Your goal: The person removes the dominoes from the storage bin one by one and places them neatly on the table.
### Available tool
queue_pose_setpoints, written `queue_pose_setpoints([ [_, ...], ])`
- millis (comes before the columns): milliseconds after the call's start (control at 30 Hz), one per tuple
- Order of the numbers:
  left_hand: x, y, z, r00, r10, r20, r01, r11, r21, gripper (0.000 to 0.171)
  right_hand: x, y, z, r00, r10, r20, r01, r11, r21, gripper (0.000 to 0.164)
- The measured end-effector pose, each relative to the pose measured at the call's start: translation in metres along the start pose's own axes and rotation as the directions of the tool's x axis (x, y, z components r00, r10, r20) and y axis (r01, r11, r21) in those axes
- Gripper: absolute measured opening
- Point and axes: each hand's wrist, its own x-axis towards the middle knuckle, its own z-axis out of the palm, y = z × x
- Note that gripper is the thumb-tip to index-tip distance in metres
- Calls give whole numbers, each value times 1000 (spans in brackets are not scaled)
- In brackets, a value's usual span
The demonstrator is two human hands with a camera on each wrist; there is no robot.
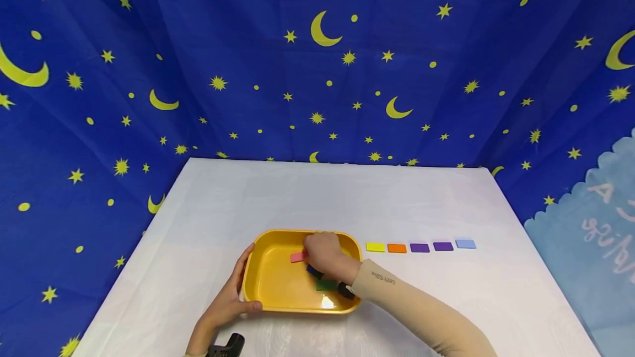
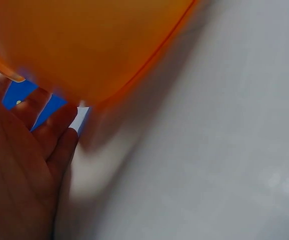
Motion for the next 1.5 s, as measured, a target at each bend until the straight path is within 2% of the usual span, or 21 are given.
queue_pose_setpoints([
  [67, 0, 0, -1, 1000, 0, 0, 0, 1000, -3, 116, -1, 1, 0, 1000, -13, -19, 13, 1000, 3, 13],
  [200, 1, 0, -2, 1000, 6, -8, -6, 1000, 3, 116, 0, 2, 0, 998, -44, -37, 43, 999, -27, 28],
  [300, 1, 0, -2, 1000, 5, -11, -5, 1000, 8, 116, 1, 2, -1, 997, -55, -46, 55, 998, -14, 29],
  [567, 0, -1, 0, 1000, -4, -8, 4, 1000, -4, 116, 1, 8, 2, 999, -42, 8, 41, 994, 97, 15],
  [800, 0, -2, 1, 1000, -7, -8, 7, 1000, -18, 115, 1, 10, 3, 997, -10, 75, -4, 983, 184, 20],
  [1033, 0, -1, 1, 1000, -12, -14, 12, 1000, -13, 115, 2, 8, 4, 996, 2, 84, -18, 981, 193, 25],
  [1267, 1, 0, 2, 1000, -22, -16, 22, 1000, -1, 115, -4, 11, -10, 993, 47, 104, -76, 956, 285, 32],
  [1367, 1, 0, 3, 1000, -16, -8, 16, 1000, -7, 115, -9, 16, -20, 993, 70, 98, -98, 943, 320, 29],
  [1500, 1, 0, 3, 1000, -15, -9, 14, 1000, -19, 115, -19, 27, -34, 991, 105, 79, -128, 906, 402, 21],
])
